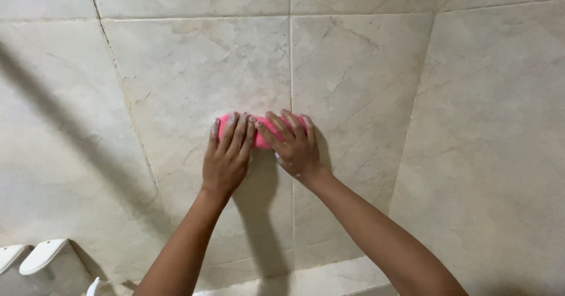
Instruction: The person scrubs a tiled bathroom ledge and the adjacent wall using a pink sponge. They apply a cleaning agent from a white bottle onto the sponge and scrub the grout lines and tile surfaces thoroughly.
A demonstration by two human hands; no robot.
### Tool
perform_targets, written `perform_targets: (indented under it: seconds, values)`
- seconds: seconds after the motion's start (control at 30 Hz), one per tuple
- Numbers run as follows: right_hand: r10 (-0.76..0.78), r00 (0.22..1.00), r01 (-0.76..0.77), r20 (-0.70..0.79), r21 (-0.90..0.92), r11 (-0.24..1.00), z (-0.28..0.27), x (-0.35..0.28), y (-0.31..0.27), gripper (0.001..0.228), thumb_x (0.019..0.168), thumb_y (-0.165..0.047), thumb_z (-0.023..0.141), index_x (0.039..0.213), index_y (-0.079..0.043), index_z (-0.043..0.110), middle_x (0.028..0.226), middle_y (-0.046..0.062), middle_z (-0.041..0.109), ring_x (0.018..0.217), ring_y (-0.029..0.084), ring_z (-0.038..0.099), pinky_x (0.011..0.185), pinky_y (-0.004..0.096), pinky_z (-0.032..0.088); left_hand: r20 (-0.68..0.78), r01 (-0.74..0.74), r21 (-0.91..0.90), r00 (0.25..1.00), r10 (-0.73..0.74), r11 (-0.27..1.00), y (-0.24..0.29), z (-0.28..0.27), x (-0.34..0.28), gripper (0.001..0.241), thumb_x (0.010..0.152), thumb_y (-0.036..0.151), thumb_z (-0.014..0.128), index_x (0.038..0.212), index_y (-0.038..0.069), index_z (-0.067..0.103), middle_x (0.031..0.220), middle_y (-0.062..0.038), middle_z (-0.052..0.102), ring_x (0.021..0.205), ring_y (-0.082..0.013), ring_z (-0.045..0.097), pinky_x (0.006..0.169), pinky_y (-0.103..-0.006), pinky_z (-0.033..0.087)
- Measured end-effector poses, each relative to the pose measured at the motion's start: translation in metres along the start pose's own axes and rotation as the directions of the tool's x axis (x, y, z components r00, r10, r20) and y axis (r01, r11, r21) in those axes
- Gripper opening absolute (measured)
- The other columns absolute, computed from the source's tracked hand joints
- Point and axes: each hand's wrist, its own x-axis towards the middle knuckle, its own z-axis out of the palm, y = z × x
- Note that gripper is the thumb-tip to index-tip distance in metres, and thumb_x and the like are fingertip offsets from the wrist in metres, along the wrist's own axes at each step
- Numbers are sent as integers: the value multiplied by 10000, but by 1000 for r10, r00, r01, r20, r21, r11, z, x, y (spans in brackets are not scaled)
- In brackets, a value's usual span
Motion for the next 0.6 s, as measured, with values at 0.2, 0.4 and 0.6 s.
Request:
perform_targets:
  seconds: [0.2,0.4,0.6]
  values:
    - [-68,998,68,16,16,998,0,-3,8,636,903,-91,646,1514,-240,544,1567,38,486,1407,295,467,1138,568,369,3,-20,-33,1000,20,999,2,1,-3,504,973,148,539,1461,25,562,1521,-125,552,1452,-290,472,1228,-524,325]
    - [-38,999,36,-29,-43,998,0,40,34,644,934,-69,651,1541,-247,527,1576,33,483,1436,290,456,1183,547,364,-15,-15,-1,1000,15,1000,-14,-1,47,522,970,161,549,1475,29,549,1535,-131,539,1465,-295,456,1232,-533,309]
    - [-4,999,3,-34,-42,999,-8,77,49,704,882,-49,659,1544,-239,516,1563,37,492,1424,300,461,1173,552,359,-76,-14,0,997,14,1000,-29,1,83,544,984,167,559,1509,25,537,1543,-135,538,1475,-309,452,1244,-532,295]
